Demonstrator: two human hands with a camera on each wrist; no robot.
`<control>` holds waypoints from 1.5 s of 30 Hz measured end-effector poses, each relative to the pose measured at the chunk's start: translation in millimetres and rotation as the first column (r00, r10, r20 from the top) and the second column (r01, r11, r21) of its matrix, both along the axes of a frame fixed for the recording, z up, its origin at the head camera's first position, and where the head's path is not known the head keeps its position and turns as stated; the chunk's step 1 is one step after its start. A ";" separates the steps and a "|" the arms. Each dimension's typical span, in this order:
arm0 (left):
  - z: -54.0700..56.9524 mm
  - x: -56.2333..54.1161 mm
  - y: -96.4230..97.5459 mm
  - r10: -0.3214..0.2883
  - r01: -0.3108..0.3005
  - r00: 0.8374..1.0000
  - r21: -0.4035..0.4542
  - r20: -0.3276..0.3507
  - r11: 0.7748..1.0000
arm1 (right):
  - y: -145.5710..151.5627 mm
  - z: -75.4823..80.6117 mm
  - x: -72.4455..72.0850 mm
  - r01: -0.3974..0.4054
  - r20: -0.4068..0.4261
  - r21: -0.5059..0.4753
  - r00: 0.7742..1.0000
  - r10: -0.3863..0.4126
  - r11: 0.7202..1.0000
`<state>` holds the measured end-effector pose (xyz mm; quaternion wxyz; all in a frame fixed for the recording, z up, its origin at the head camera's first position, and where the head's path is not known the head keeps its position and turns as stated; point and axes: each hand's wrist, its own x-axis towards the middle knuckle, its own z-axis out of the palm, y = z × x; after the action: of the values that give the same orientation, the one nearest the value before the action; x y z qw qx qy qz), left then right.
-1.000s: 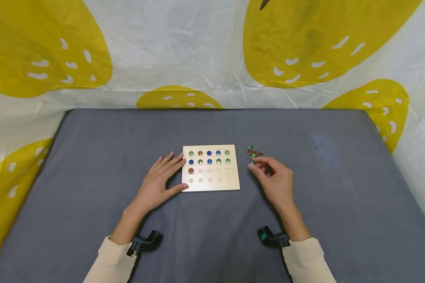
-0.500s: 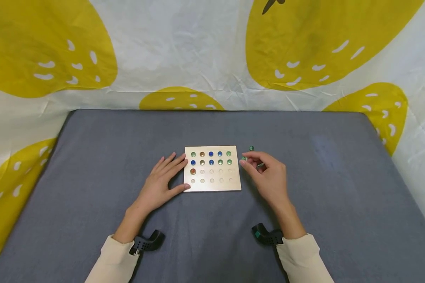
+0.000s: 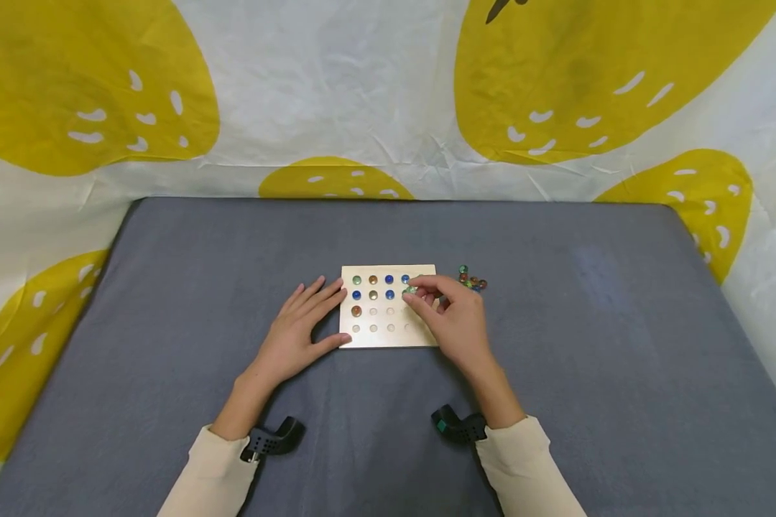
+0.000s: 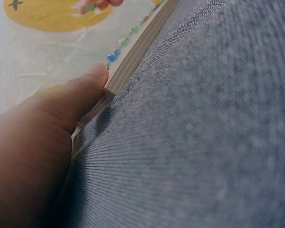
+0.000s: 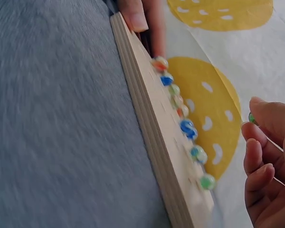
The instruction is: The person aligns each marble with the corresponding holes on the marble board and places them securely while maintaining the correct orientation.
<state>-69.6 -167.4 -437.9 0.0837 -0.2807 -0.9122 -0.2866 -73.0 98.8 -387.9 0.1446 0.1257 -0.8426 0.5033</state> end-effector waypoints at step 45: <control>4.2 0.8 1.3 0.014 -0.014 1.000 -0.002 0.027 1.000 | -36.3 -34.8 1.9 -0.124 -0.076 0.083 0.989 0.130 0.989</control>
<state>-68.8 -166.0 -433.7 0.0732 -0.2706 -0.9154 -0.2888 -71.1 62.5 -422.7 0.1415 0.2050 -0.8453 0.4726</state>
